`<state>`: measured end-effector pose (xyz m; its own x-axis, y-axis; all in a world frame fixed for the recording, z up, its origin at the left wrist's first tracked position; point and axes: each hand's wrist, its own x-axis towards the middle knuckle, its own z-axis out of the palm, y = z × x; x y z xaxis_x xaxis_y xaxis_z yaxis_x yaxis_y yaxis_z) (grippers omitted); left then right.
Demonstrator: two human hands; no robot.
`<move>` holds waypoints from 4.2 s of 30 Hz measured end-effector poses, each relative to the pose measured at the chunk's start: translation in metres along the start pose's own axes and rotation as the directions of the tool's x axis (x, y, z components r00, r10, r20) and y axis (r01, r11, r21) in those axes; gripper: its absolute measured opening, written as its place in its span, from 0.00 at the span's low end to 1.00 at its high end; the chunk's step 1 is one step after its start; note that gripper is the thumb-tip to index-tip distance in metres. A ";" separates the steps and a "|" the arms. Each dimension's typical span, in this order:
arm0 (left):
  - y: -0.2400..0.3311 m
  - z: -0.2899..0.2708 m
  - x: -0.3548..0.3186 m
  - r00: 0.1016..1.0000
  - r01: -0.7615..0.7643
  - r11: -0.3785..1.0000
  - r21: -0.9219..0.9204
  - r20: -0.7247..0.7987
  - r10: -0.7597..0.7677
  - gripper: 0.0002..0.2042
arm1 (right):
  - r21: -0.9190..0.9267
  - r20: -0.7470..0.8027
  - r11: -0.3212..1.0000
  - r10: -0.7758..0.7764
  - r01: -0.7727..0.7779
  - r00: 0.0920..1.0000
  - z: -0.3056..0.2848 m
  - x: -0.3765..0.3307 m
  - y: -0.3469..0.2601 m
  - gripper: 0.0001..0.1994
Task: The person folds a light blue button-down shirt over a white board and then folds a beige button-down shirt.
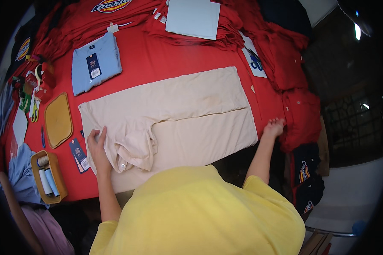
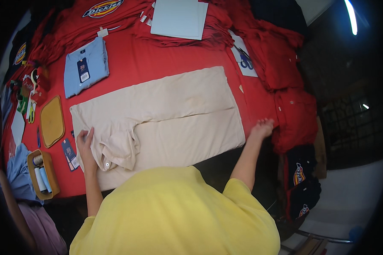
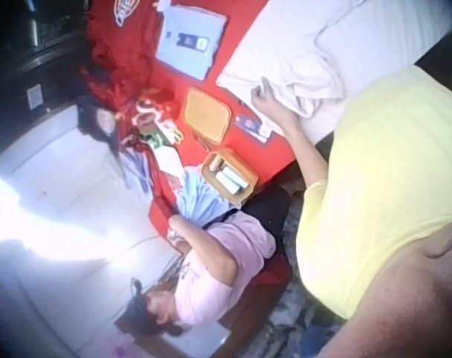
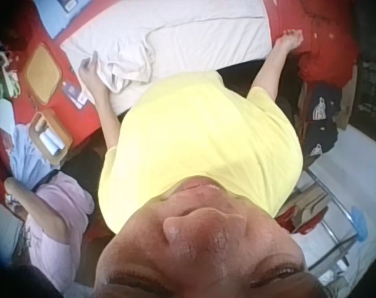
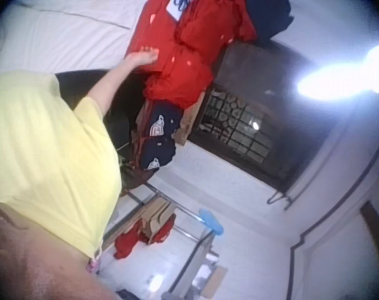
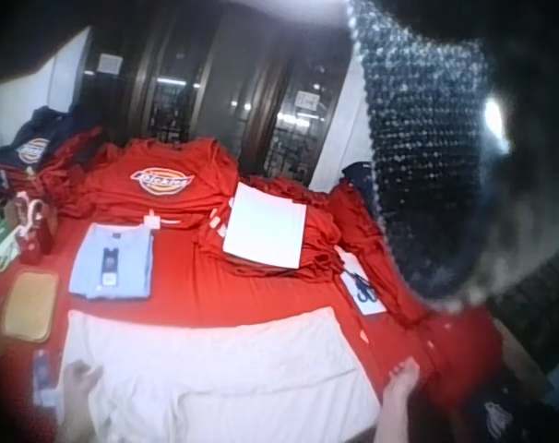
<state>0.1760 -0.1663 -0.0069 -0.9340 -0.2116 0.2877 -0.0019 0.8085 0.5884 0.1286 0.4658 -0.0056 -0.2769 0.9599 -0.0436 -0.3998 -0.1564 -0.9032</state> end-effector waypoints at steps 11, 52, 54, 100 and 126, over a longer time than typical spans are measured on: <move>-0.006 0.000 0.001 0.987 -0.159 0.966 0.203 0.027 0.157 0.21 | -0.406 0.813 0.505 -0.182 0.762 0.553 0.041 -0.076 0.026 0.08; 0.002 -0.003 -0.001 0.992 -0.113 0.989 0.092 -0.049 0.118 0.19 | 0.460 0.779 0.692 -0.014 0.556 -0.627 0.054 -0.399 -0.006 0.20; 0.000 -0.001 0.000 0.993 -0.105 0.990 0.091 -0.048 0.110 0.19 | 0.469 0.632 0.745 0.092 0.474 -0.769 0.044 -0.391 -0.022 0.17; -0.031 -0.066 0.058 0.715 0.543 0.747 -0.385 0.678 -0.170 0.37 | -0.508 -0.268 0.661 0.489 0.553 -0.830 0.040 -0.389 0.005 0.33; -0.002 0.014 0.054 0.988 -0.081 0.974 0.211 -0.110 0.106 0.12 | -0.254 0.962 0.266 -0.029 0.930 0.272 -0.043 -0.139 -0.014 0.05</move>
<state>0.1204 -0.1723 -0.0030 -0.8842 -0.1834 0.4296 -0.0013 0.9206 0.3904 0.2098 0.3442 -0.0055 -0.9040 0.0416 0.4255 -0.1414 0.9102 -0.3892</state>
